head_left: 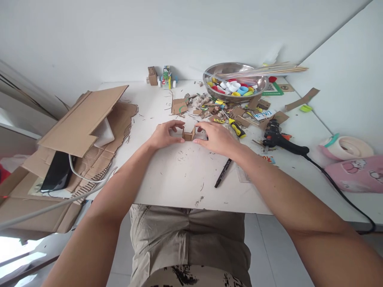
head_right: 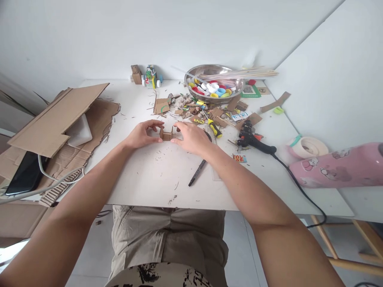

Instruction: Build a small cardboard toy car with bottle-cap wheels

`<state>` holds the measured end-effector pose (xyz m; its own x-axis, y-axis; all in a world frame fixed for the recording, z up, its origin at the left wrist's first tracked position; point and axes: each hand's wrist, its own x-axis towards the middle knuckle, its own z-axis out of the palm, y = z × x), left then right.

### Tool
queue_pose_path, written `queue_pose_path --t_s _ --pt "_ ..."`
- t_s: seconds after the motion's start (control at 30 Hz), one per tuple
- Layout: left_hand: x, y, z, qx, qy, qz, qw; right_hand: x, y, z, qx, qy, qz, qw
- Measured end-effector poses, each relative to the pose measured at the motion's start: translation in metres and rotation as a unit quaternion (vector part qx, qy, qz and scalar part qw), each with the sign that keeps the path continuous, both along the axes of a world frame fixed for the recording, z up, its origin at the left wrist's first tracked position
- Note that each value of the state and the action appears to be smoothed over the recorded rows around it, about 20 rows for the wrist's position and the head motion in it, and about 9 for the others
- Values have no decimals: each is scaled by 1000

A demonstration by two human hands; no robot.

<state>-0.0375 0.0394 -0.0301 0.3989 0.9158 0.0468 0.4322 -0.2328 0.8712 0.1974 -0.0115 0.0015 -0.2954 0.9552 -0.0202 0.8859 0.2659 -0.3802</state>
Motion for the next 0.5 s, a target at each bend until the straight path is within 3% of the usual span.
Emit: queue_pose_path --t_s 0.27,0.5 --pt "6 -6 3 28 13 12 999 -4 -2 5 -18 -1 -5 1000" --pt "4 -4 -9 55 -24 2 998 0 -2 9 13 -35 14 999"
